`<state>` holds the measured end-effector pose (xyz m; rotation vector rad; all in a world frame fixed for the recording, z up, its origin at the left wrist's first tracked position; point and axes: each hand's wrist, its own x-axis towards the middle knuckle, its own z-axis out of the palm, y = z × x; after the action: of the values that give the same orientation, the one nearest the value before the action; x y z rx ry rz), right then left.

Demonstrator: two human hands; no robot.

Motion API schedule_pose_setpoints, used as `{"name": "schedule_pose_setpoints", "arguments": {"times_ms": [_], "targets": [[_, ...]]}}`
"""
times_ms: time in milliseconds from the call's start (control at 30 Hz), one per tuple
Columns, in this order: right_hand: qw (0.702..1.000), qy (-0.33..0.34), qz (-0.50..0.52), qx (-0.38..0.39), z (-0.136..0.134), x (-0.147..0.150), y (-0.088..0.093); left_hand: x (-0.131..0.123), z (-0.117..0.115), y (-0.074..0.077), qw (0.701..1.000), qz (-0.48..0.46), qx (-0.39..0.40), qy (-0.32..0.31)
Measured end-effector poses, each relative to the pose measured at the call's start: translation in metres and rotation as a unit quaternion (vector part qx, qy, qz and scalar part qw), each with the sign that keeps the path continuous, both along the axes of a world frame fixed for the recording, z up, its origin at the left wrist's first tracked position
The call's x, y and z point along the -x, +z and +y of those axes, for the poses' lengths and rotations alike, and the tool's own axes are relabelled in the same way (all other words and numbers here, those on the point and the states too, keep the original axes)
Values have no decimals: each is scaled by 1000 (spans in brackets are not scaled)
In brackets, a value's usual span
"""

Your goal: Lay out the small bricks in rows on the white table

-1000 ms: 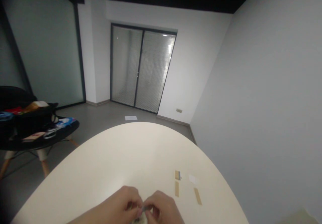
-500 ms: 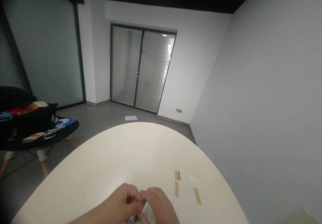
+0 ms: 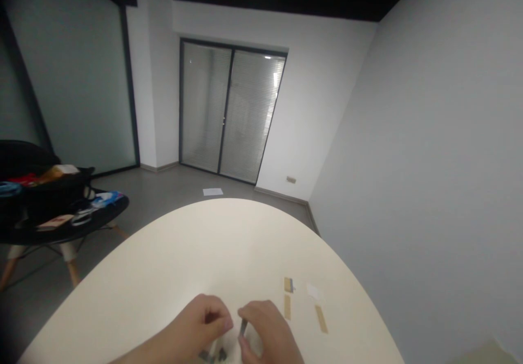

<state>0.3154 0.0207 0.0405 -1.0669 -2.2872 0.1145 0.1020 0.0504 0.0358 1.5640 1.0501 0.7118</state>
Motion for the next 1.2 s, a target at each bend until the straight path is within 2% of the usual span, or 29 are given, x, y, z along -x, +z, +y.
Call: {"name": "schedule_pose_setpoints", "arguments": {"times_ms": [67, 133, 333, 500, 633, 900, 1200], "targets": [[1000, -26, 5, -9, 1, -8, 6, 0, 0, 2, 1000, 8, -9, 4], [998, -59, 0, 15, 1, -14, 12, 1, 0, 2, 1000, 20, -10, 5], [969, -169, -64, 168, 3, -30, 24, 3, -4, 4, 999, 32, -14, -4], [940, -226, -109, 233, 3, -40, 20, 4, -2, 4, 999, 35, 2, -8], [925, -273, -127, 232, 0, -43, 10, 4, -1, 3, 999, 34, -8, -17], [928, -262, -132, 229, 4, -50, 0, 5, -5, 13, 999, 50, 10, -16], [927, -278, -111, 224, 2, -61, -5, 5, -2, 5, 998, 51, -2, -23]]}}
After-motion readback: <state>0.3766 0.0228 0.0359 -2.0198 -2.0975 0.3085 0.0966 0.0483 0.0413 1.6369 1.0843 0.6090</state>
